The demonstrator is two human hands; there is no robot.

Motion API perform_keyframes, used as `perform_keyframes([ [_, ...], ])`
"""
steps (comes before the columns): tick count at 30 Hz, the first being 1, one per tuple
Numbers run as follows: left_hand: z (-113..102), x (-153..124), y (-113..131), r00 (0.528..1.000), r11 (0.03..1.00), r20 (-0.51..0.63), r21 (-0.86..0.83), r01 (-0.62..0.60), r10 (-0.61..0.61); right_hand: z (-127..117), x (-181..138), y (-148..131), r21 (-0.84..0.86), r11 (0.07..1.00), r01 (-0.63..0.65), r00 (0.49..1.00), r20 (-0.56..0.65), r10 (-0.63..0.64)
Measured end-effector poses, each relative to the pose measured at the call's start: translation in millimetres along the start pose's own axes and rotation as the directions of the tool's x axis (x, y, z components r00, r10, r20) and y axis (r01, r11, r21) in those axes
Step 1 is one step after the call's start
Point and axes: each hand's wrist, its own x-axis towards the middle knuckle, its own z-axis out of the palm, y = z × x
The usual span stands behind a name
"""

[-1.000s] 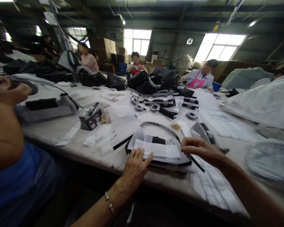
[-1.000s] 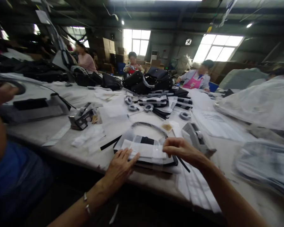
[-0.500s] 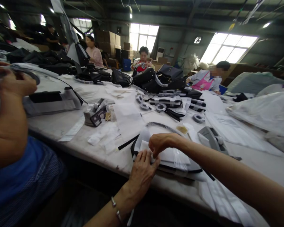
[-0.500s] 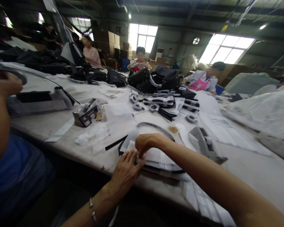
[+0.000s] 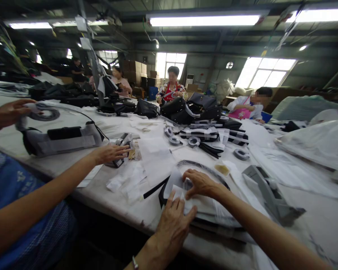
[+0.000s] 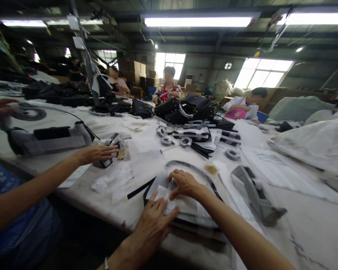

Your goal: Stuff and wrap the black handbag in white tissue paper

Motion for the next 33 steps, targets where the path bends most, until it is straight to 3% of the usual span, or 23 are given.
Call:
perform_keyframes([
  [3, -4.1, 4.5, -6.8, 0.999, 0.998, 0.029, -0.064, 0.031, -0.029, 17.0, -6.1, 9.5, 0.249, 0.955, -0.16, 0.986, -0.005, 0.166],
  [7, -17.0, 6.1, -20.0, 0.995, 0.974, 0.087, -0.217, 0.066, -0.048, 30.7, -11.9, 16.6, 0.455, 0.875, -0.165, 0.969, -0.09, 0.23],
  [10, -23.6, 0.9, -23.9, 0.993, 0.959, 0.115, -0.276, 0.059, -0.028, 30.6, -14.5, 18.2, 0.506, 0.845, -0.175, 0.964, -0.088, 0.252],
  [13, -12.4, -8.1, -20.1, 0.997, 0.97, 0.074, -0.243, -0.019, 0.038, 29.6, -16.1, 2.8, 0.447, 0.867, -0.221, 0.957, -0.074, 0.282],
  [15, 4.5, -14.7, -16.8, 0.995, 0.98, 0.005, -0.173, -0.096, 0.098, 35.2, -17.0, -16.8, 0.363, 0.908, -0.21, 0.93, -0.212, 0.3],
  [17, 21.5, -20.8, -15.8, 0.991, 0.986, -0.057, -0.106, -0.126, 0.12, 47.9, -17.4, -36.8, 0.271, 0.954, -0.131, 0.903, -0.365, 0.228],
  [19, 30.3, -25.4, -18.8, 0.99, 0.988, -0.078, -0.092, -0.123, 0.116, 65.4, -17.0, -50.4, 0.212, 0.976, -0.049, 0.905, -0.404, 0.133],
  [21, 26.0, -27.3, -26.5, 0.988, 0.968, -0.033, -0.197, -0.157, 0.153, 83.5, -15.4, -55.1, 0.165, 0.985, -0.041, 0.924, -0.369, 0.1],
  [23, 9.7, -25.6, -38.2, 0.972, 0.883, 0.053, -0.431, -0.185, 0.23, 98.4, -12.7, -52.6, 0.103, 0.992, -0.066, 0.93, -0.355, 0.099],
  [26, -21.1, -13.9, -60.4, 0.949, 0.702, 0.228, -0.712, 0.011, 0.217, 113.2, -8.7, -43.9, -0.013, 0.998, -0.065, 0.905, -0.422, 0.053],
  [29, -34.9, 14.0, -85.4, 0.915, 0.592, 0.392, -0.761, 0.266, 0.092, 121.4, -6.7, -38.0, -0.122, 0.992, -0.037, 0.872, -0.488, -0.027],
  [31, -28.2, 43.2, -104.3, 0.92, 0.619, 0.392, -0.724, 0.303, 0.007, 124.6, -6.3, -36.8, -0.155, 0.987, -0.044, 0.866, -0.499, -0.04],
  [33, -11.0, 77.2, -125.3, 0.951, 0.799, 0.274, -0.535, 0.275, -0.144, 126.8, -5.6, -36.1, -0.163, 0.985, -0.064, 0.865, -0.501, -0.027],
])
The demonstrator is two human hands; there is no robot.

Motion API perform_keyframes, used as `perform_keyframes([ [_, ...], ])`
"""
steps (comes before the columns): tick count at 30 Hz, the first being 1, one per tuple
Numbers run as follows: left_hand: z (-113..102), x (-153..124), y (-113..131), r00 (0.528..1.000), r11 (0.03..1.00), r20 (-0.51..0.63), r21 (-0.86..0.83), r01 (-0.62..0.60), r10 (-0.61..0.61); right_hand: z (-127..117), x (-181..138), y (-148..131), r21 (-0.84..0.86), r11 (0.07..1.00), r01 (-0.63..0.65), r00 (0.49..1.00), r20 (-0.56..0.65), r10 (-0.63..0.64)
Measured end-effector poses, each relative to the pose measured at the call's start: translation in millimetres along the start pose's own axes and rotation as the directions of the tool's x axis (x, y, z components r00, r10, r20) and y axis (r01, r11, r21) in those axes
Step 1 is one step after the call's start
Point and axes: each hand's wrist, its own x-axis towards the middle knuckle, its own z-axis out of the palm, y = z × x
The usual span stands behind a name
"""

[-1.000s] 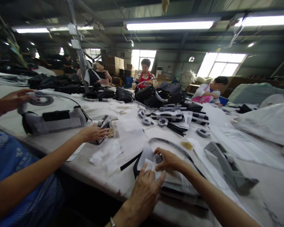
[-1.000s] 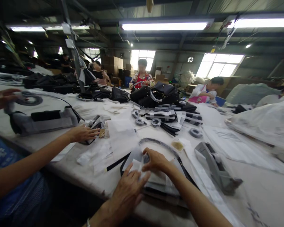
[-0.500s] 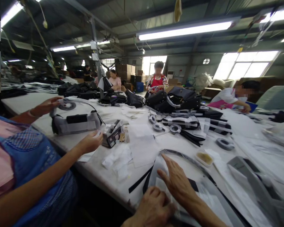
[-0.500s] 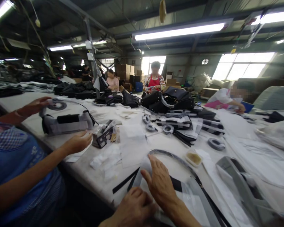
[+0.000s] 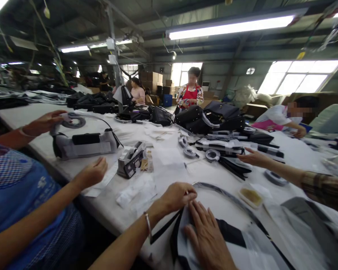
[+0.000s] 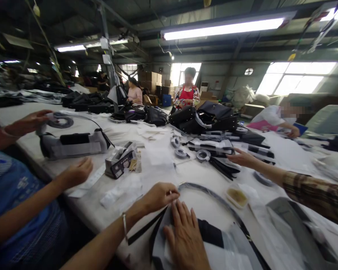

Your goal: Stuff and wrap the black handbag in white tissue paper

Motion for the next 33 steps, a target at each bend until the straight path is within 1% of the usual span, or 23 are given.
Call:
perform_keyframes([
  [1, 0.2, 20.8, -9.8, 0.998, 0.987, -0.055, 0.161, 0.002, 0.007, 1.6, -0.1, 0.4, -0.005, 1.0, -0.001, 1.0, 0.0, 0.001],
  [2, 1.3, 40.9, -19.9, 0.997, 0.976, -0.074, 0.215, 0.019, -0.004, 3.6, -0.2, 1.3, -0.01, 1.0, 0.004, 1.0, -0.006, -0.005],
  [4, 5.5, 76.6, -38.7, 0.996, 0.955, -0.093, 0.293, 0.04, -0.013, 9.3, -0.5, 5.0, -0.02, 0.999, 0.026, 0.999, -0.023, -0.026],
  [7, 15.1, 116.7, -57.7, 0.995, 0.929, -0.101, 0.365, 0.064, -0.029, 18.5, -1.1, 14.5, -0.032, 0.997, 0.065, 0.996, -0.053, -0.067],
  [9, 22.3, 136.4, -62.2, 0.992, 0.911, -0.102, 0.397, 0.108, -0.074, 21.4, -1.3, 20.3, -0.028, 0.994, 0.101, 0.994, -0.042, -0.102],
  [11, 28.5, 152.2, -61.0, 0.984, 0.892, -0.107, 0.416, 0.175, -0.143, 20.6, -1.3, 22.5, -0.013, 0.992, 0.123, 0.992, -0.01, -0.123],
  [14, 31.7, 167.7, -54.1, 0.962, 0.865, -0.124, 0.422, 0.272, -0.242, 14.6, -0.3, 18.0, 0.013, 0.997, 0.082, 0.996, 0.033, -0.082],
  [17, 21.7, 170.0, -48.1, 0.942, 0.859, -0.15, 0.388, 0.335, -0.3, 5.4, 2.0, 9.3, 0.046, 0.999, 0.009, 0.997, 0.081, -0.012],
  [20, -5.5, 159.9, -44.1, 0.934, 0.886, -0.203, 0.31, 0.345, -0.293, -7.8, 5.5, 1.0, 0.08, 0.996, -0.05, 0.989, 0.14, 0.038],
  [22, -30.9, 150.8, -40.4, 0.928, 0.915, -0.264, 0.238, 0.325, -0.261, -19.0, 8.4, -4.4, 0.097, 0.991, -0.088, 0.98, 0.185, 0.069],
  [24, -55.9, 144.1, -34.7, 0.912, 0.943, -0.34, 0.151, 0.295, -0.231, -30.7, 11.2, -9.6, 0.115, 0.985, -0.126, 0.968, 0.232, 0.096],
  [26, -72.1, 140.9, -27.3, 0.896, 0.968, -0.391, 0.047, 0.245, -0.208, -40.5, 13.4, -14.1, 0.139, 0.978, -0.155, 0.958, 0.264, 0.114],
  [27, -74.2, 139.9, -23.4, 0.895, 0.978, -0.401, -0.01, 0.21, -0.196, -44.3, 14.2, -15.8, 0.151, 0.975, -0.166, 0.956, 0.268, 0.121],
  [28, -71.5, 138.5, -19.7, 0.899, 0.983, -0.398, -0.066, 0.17, -0.182, -47.3, 14.8, -17.2, 0.164, 0.972, -0.171, 0.956, 0.266, 0.123],
  [30, -52.2, 132.2, -14.0, 0.918, 0.983, -0.366, -0.156, 0.1, -0.152, -51.3, 15.5, -19.0, 0.183, 0.967, -0.176, 0.961, 0.247, 0.128],
  [33, -3.3, 110.4, -11.8, 0.956, 0.981, -0.267, -0.181, 0.073, -0.12, -55.0, 15.9, -19.7, 0.207, 0.961, -0.183, 0.967, 0.212, 0.138],
])
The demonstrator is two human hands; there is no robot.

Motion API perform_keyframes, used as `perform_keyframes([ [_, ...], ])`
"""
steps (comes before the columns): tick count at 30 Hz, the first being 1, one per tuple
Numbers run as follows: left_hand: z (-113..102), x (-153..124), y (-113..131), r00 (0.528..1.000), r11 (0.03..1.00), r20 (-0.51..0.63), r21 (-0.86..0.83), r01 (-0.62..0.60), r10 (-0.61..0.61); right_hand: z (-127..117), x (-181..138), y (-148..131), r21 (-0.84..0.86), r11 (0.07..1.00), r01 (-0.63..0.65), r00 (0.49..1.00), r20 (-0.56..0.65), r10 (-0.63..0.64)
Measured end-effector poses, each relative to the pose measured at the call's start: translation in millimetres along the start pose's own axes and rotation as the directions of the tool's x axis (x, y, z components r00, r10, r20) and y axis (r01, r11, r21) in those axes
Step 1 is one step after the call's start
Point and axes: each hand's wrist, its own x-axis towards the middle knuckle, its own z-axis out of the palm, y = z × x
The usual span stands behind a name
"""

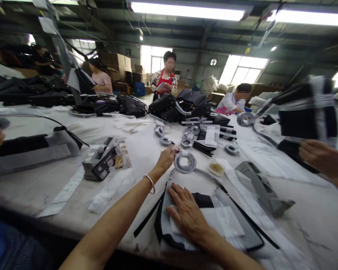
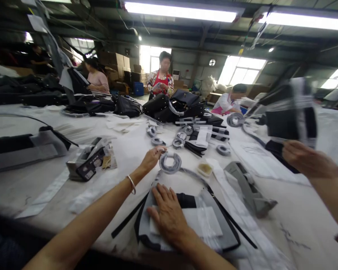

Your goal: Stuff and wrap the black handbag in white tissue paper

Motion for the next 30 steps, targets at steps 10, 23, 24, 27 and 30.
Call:
perform_keyframes([
  [10, 32.4, -57.7, -23.0, 0.979, 0.959, 0.187, 0.283, 0.025, -0.081, -1.8, -4.0, 1.7, 0.257, 0.966, 0.023, 0.988, -0.153, 0.017],
  [23, 38.9, -60.0, -25.2, 0.959, 0.917, 0.266, 0.399, -0.017, -0.098, -53.9, 67.0, 98.7, -0.097, 0.959, -0.265, 0.955, 0.113, 0.275],
  [24, 37.0, -61.4, -24.1, 0.956, 0.913, 0.275, 0.408, -0.025, -0.097, -47.5, 71.0, 98.7, -0.095, 0.97, -0.225, 0.961, 0.139, 0.237],
  [27, 30.0, -69.3, -19.9, 0.948, 0.902, 0.3, 0.43, -0.039, -0.102, -36.4, 79.2, 96.1, -0.124, 0.992, -0.022, 0.975, 0.217, 0.049],
  [30, 24.3, -79.5, -12.5, 0.946, 0.892, 0.304, 0.451, -0.039, -0.112, -33.3, 85.3, 105.9, -0.235, 0.97, 0.068, 0.974, 0.224, -0.014],
])
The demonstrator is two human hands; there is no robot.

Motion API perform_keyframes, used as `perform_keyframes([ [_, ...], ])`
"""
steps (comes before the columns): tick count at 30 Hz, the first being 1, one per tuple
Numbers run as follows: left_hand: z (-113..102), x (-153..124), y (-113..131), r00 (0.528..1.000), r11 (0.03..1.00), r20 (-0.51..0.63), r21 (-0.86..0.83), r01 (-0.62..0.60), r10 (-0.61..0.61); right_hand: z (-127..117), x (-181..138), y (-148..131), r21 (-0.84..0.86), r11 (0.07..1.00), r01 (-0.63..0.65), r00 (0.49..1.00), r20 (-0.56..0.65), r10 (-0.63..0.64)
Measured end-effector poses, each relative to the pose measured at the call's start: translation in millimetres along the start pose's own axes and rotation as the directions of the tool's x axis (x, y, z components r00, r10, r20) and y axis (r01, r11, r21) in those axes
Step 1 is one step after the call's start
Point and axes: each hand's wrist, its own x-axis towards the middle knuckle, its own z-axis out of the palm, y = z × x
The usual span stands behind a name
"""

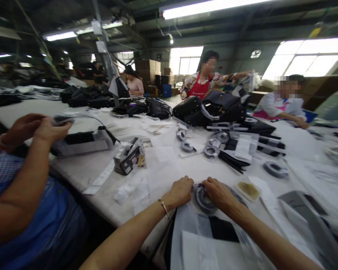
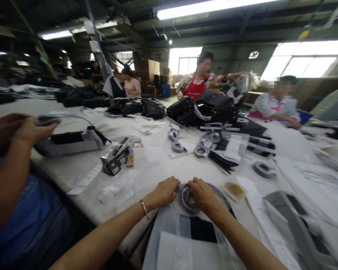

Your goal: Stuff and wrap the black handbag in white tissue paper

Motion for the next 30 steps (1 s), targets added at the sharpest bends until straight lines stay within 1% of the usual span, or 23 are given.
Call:
perform_keyframes([
  [2, -3.1, -6.5, 4.2, 1.0, 1.0, 0.001, 0.012, 0.016, -0.016, 6.1, 5.9, 14.7, -0.023, 0.999, -0.031, 0.998, -0.062, 0.029],
  [4, -7.1, -12.4, 6.5, 0.999, 0.999, -0.001, 0.022, 0.04, -0.04, 14.3, 13.4, 30.8, -0.006, 1.0, -0.011, 0.997, -0.075, 0.01],
  [7, -15.6, -26.0, -0.4, 0.996, 0.997, -0.043, 0.006, 0.083, -0.083, 21.2, 23.7, 46.1, 0.02, 0.999, 0.043, 0.999, -0.003, -0.043],
  [9, -22.5, -40.7, -14.2, 0.981, 0.99, -0.131, -0.014, 0.143, -0.144, 17.5, 27.9, 47.5, 0.027, 0.999, 0.046, 0.998, 0.045, -0.047],
  [10, -25.7, -49.4, -23.7, 0.961, 0.98, -0.196, -0.015, 0.197, -0.196, 13.0, 28.9, 45.7, 0.026, 0.999, 0.039, 0.997, 0.069, -0.041],
  [11, -28.1, -58.3, -34.5, 0.929, 0.963, -0.264, -0.003, 0.268, -0.26, 7.0, 29.4, 42.6, 0.022, 0.999, 0.029, 0.995, 0.099, -0.031],
  [13, -29.2, -75.1, -57.6, 0.819, 0.891, -0.41, 0.035, 0.453, -0.401, -7.1, 29.1, 33.9, -0.005, 1.0, 0.003, 0.989, 0.146, -0.002],
  [14, -27.4, -81.8, -68.4, 0.769, 0.849, -0.451, 0.043, 0.526, -0.454, -14.1, 28.5, 29.1, -0.031, 1.0, -0.001, 0.989, 0.151, 0.006],
  [15, -23.9, -87.0, -77.7, 0.73, 0.812, -0.457, 0.03, 0.583, -0.508, -20.4, 27.9, 24.6, -0.059, 0.998, 0.004, 0.99, 0.144, 0.004],
  [16, -19.0, -90.3, -85.1, 0.714, 0.788, -0.432, 0.012, 0.615, -0.551, -25.4, 27.3, 20.7, -0.079, 0.997, 0.012, 0.991, 0.133, -0.001],
  [17, -13.0, -91.9, -90.1, 0.715, 0.777, -0.399, 0.007, 0.629, -0.575, -29.0, 26.8, 17.8, -0.089, 0.996, 0.016, 0.992, 0.124, -0.005],
  [18, -6.6, -91.7, -92.8, 0.735, 0.786, -0.366, 0.015, 0.617, -0.57, -30.9, 26.5, 15.9, -0.086, 0.996, 0.013, 0.993, 0.12, -0.003],
  [19, -0.3, -89.9, -93.3, 0.773, 0.814, -0.331, 0.028, 0.581, -0.54, -31.2, 26.3, 15.0, -0.073, 0.997, 0.001, 0.992, 0.122, 0.008],
  [20, 4.9, -86.5, -92.0, 0.82, 0.852, -0.299, 0.04, 0.522, -0.488, -30.2, 26.1, 15.2, -0.056, 0.998, -0.018, 0.991, 0.13, 0.025],
  [22, 10.6, -75.0, -86.7, 0.908, 0.932, -0.24, 0.039, 0.361, -0.342, -25.7, 25.9, 17.9, -0.026, 0.998, -0.053, 0.988, 0.144, 0.056],
  [24, 9.1, -57.3, -82.3, 0.961, 0.978, -0.187, 0.003, 0.208, -0.204, -20.1, 26.1, 22.5, 0.004, 0.998, -0.062, 0.988, 0.144, 0.061],
  [27, -0.1, -23.5, -82.3, 0.99, 0.998, -0.132, -0.052, 0.044, -0.051, -12.4, 28.0, 30.0, 0.058, 0.997, -0.056, 0.988, 0.146, 0.047],
  [30, -6.1, 8.1, -83.6, 0.991, 0.997, -0.123, -0.052, -0.051, 0.044, -6.0, 30.8, 35.7, 0.076, 0.996, -0.049, 0.987, 0.159, 0.036],
])
